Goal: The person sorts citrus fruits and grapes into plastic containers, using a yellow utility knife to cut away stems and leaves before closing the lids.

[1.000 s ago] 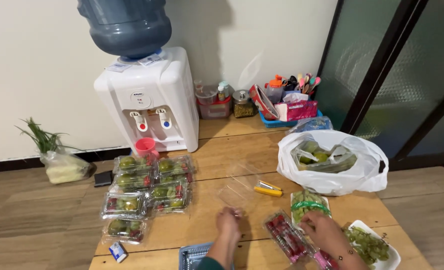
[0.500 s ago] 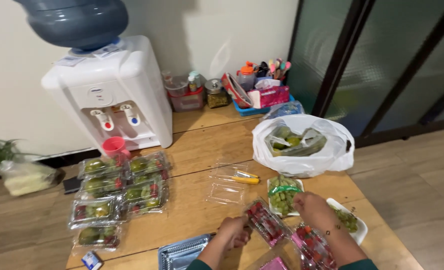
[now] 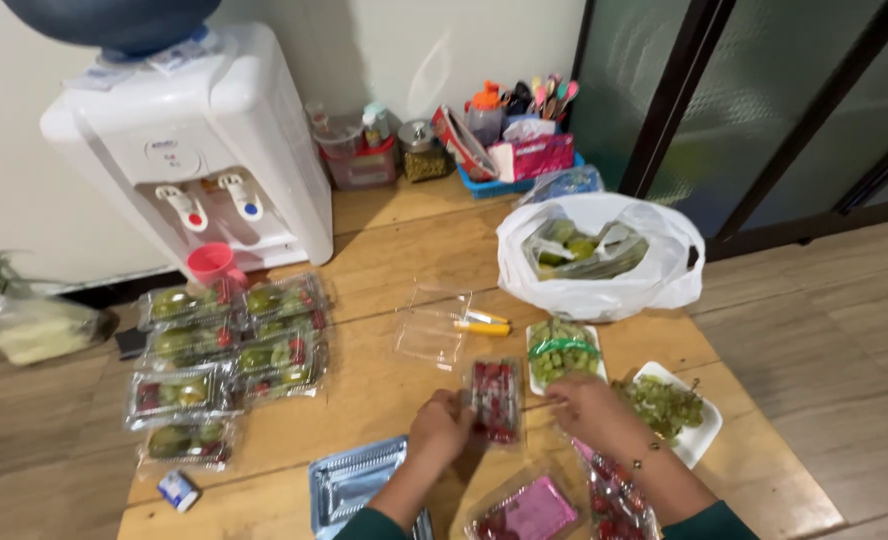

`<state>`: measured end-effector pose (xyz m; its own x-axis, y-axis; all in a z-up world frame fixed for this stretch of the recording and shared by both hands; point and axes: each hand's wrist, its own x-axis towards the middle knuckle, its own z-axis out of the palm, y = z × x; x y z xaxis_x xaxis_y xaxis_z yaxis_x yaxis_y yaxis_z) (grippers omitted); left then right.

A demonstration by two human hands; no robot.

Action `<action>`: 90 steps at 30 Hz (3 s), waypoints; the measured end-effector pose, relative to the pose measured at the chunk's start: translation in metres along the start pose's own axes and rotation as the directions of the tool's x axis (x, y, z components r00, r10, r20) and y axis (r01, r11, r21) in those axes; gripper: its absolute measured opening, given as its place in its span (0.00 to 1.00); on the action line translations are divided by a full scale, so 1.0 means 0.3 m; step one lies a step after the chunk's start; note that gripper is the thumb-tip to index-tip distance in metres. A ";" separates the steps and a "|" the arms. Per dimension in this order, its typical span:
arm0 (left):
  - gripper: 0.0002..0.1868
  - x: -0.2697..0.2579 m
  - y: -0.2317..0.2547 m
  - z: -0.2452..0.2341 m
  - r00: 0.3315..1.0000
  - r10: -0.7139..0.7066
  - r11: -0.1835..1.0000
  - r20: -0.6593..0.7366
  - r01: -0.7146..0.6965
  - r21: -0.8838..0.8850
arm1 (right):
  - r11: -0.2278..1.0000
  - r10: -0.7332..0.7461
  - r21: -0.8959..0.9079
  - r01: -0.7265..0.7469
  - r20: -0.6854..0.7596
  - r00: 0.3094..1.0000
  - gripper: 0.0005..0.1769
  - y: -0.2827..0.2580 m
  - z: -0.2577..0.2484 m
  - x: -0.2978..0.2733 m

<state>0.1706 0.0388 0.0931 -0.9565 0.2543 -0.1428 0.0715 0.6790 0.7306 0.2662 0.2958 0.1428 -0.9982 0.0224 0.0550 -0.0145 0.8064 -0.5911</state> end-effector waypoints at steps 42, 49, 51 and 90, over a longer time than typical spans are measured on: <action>0.36 0.000 -0.170 -0.152 0.764 0.305 -0.016 0.568 0.601 -0.799 | 0.681 -0.657 -0.189 0.708 0.271 0.704 0.39 -0.603 -0.122 0.137; 0.18 0.117 -0.355 0.108 0.817 0.384 -0.235 0.431 0.538 -0.810 | 0.762 -0.237 -0.494 0.418 0.389 0.890 0.16 -0.552 0.062 0.156; 0.16 0.081 -0.270 0.067 0.863 0.259 -0.302 0.434 0.499 -0.812 | 0.764 -0.257 -0.493 0.416 0.359 0.897 0.13 -0.513 0.133 0.181; 0.23 0.195 -0.635 -0.229 0.916 -0.113 -0.018 0.385 0.385 -0.923 | 0.967 0.199 0.120 -0.226 0.200 0.959 0.16 -0.406 0.462 0.909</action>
<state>0.0816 -0.1231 -0.0086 -0.7755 0.4209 -0.4705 -0.6307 -0.5498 0.5477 -0.0123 0.1217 0.1184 -0.9719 0.0639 -0.2264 0.2048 0.7034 -0.6806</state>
